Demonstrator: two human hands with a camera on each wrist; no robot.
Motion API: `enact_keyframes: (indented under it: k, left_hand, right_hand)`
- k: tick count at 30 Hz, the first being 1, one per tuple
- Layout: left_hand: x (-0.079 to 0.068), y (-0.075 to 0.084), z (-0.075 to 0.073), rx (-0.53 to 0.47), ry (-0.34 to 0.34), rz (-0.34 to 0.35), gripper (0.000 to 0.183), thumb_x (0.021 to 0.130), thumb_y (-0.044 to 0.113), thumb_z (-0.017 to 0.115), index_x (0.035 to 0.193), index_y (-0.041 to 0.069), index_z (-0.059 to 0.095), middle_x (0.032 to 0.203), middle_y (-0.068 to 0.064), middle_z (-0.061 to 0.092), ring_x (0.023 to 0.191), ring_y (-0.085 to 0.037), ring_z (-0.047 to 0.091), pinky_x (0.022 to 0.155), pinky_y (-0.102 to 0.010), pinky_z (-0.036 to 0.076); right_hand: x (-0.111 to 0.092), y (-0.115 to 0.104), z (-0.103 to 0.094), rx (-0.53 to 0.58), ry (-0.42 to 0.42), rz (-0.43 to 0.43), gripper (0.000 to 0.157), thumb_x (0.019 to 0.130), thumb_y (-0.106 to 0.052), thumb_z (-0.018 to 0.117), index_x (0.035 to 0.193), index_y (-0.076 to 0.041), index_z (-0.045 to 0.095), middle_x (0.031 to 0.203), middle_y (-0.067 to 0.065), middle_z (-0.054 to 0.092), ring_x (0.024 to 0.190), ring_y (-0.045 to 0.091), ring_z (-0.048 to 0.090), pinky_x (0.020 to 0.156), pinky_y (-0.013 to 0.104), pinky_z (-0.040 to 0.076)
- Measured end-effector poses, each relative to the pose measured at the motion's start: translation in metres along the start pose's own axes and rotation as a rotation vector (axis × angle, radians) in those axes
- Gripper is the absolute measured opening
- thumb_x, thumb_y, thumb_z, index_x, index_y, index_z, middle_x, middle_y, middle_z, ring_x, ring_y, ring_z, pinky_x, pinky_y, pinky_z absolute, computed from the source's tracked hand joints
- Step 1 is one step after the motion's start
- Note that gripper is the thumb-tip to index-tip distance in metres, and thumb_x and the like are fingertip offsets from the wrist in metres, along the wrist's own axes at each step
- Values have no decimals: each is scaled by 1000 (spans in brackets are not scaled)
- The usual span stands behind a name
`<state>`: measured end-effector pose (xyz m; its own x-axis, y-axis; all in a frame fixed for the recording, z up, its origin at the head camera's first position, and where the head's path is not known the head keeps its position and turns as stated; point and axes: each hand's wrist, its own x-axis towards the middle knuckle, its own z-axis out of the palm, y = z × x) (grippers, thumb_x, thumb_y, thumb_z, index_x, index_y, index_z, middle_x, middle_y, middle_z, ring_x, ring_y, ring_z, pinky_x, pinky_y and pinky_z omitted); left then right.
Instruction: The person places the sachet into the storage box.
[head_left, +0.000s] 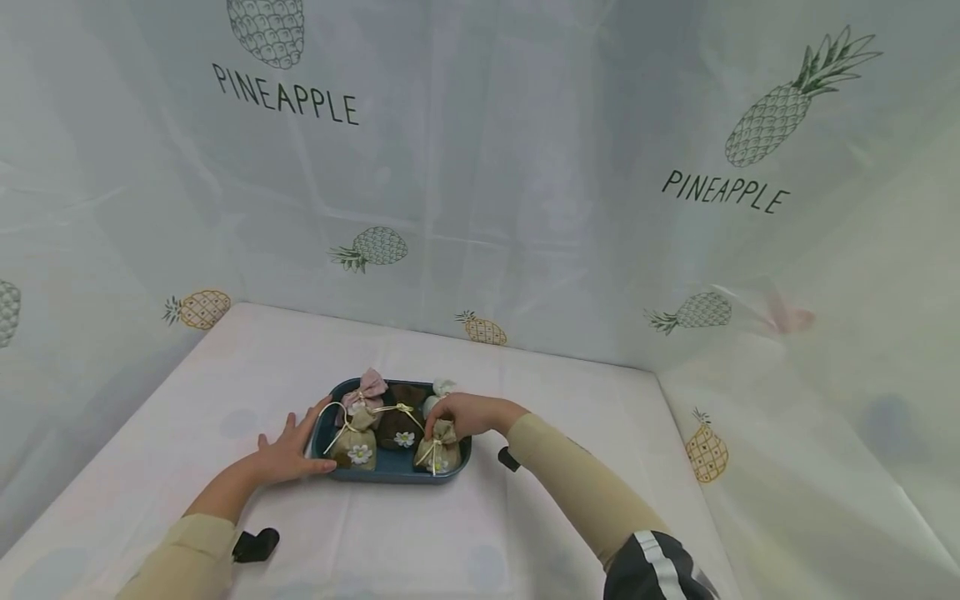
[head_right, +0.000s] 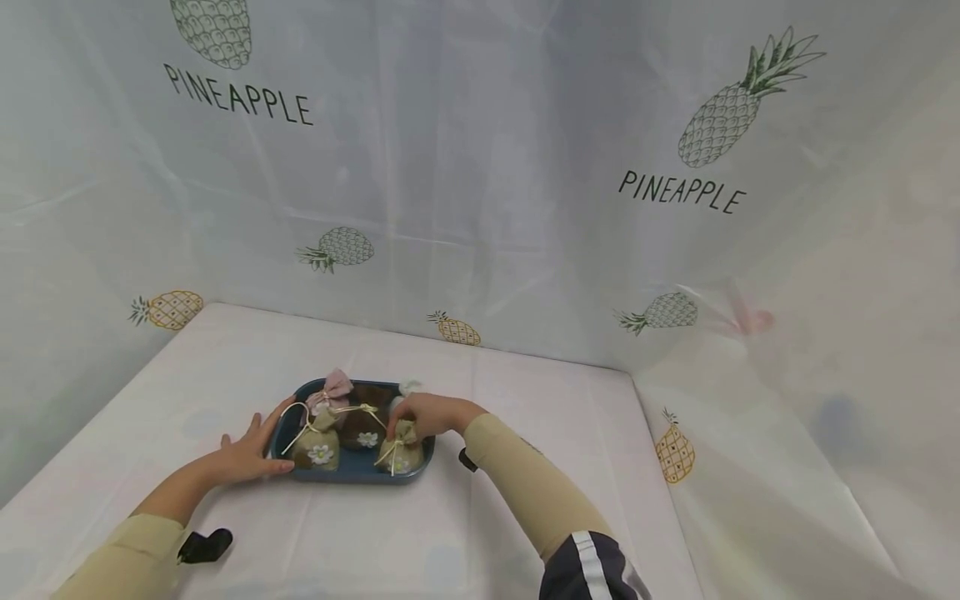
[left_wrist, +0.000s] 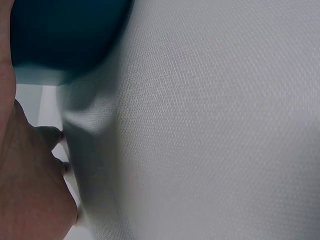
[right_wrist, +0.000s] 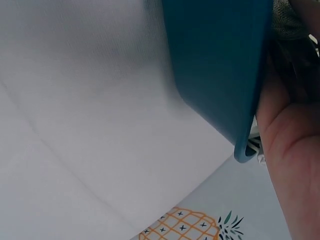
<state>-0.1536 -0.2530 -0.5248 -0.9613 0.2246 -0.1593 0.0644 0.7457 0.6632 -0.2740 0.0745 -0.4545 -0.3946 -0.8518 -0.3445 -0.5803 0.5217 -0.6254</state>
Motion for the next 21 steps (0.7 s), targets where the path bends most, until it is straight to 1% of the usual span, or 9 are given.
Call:
enact_keyframes:
  k: [5, 8, 13, 17, 19, 21]
  left_hand:
    - [0, -1, 1, 2, 1, -2, 111, 79, 50, 76, 156, 18, 3, 150, -42, 12, 134, -65, 0, 86, -87, -3]
    - [0, -1, 1, 3, 3, 1, 111, 79, 50, 76, 156, 18, 2, 149, -42, 13, 134, -65, 1, 85, -87, -2]
    - [1, 0, 1, 7, 1, 6, 111, 80, 50, 75, 156, 18, 2, 150, -42, 13, 134, -66, 1, 85, -87, -2]
    - [1, 1, 0, 11, -2, 7, 111, 80, 50, 75, 156, 18, 1, 149, -43, 13, 134, -66, 1, 85, -87, -2]
    - [1, 1, 0, 8, -3, 5, 111, 80, 50, 75, 156, 18, 1, 149, -43, 13, 134, -66, 1, 85, -87, -2]
    - [1, 1, 0, 5, -6, 4, 111, 80, 50, 75, 156, 18, 1, 149, -42, 13, 134, -66, 0, 85, -87, -2]
  right_hand:
    - [2, 0, 3, -10, 0, 19, 50, 80, 23, 59, 100, -19, 74, 106, -15, 64, 92, 2, 51, 70, 17, 45]
    - [2, 0, 4, -28, -6, 21, 51, 79, 24, 58, 101, -20, 74, 107, -14, 64, 88, 4, 49, 65, 18, 43]
    - [-4, -3, 4, -73, -25, 17, 55, 79, 23, 57, 107, -22, 73, 113, -14, 63, 89, 3, 49, 64, 17, 41]
    - [-12, -5, 2, -85, -20, 23, 58, 79, 20, 60, 118, -22, 70, 124, -12, 61, 98, 4, 49, 64, 19, 41]
    - [-16, -6, 0, -92, -11, 27, 58, 81, 16, 63, 123, -22, 68, 129, -11, 58, 107, 4, 50, 68, 19, 43]
    - [-22, -5, -1, -96, -1, 29, 56, 82, 12, 67, 127, -22, 65, 132, -10, 57, 117, 5, 50, 77, 20, 45]
